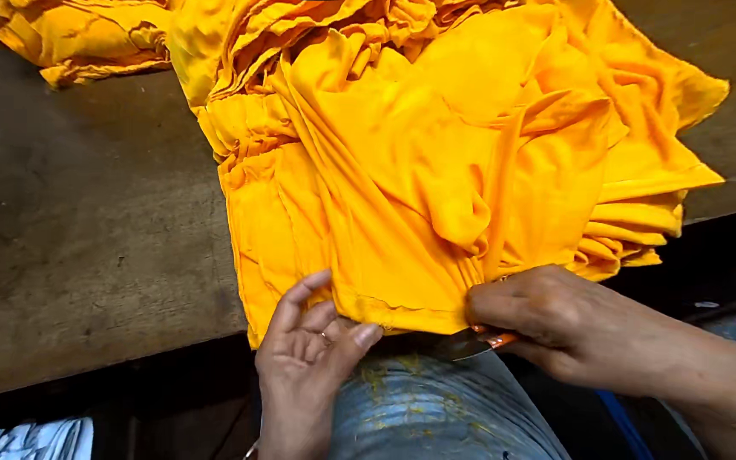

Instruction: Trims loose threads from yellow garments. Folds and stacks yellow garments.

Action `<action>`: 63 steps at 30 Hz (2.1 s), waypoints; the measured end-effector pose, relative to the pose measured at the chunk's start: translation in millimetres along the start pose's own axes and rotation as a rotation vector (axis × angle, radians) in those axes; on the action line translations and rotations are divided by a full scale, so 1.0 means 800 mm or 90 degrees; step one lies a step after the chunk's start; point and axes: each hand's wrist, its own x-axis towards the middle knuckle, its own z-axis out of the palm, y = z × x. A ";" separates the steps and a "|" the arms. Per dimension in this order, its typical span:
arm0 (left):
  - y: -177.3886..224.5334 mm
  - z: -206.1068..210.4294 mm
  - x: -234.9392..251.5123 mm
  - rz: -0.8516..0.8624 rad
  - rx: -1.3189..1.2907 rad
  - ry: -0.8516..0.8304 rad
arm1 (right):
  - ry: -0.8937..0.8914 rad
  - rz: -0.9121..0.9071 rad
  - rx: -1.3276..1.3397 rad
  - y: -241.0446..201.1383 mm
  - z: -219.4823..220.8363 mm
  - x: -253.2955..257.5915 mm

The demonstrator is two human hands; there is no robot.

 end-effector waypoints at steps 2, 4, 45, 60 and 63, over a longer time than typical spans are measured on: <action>0.011 0.005 0.014 -0.032 -0.040 -0.016 | 0.006 -0.008 0.008 -0.005 -0.001 0.003; 0.021 0.011 0.029 -0.040 -0.042 0.002 | 0.007 -0.009 0.030 -0.006 -0.005 0.006; -0.006 -0.011 -0.035 0.010 -0.057 0.080 | 0.295 0.081 -0.118 -0.087 0.075 0.026; 0.001 -0.004 -0.042 -0.017 -0.076 0.090 | 0.344 -0.011 -0.163 -0.084 0.089 0.058; 0.000 -0.004 -0.042 -0.024 -0.086 0.081 | 0.329 0.030 -0.066 -0.075 0.081 0.055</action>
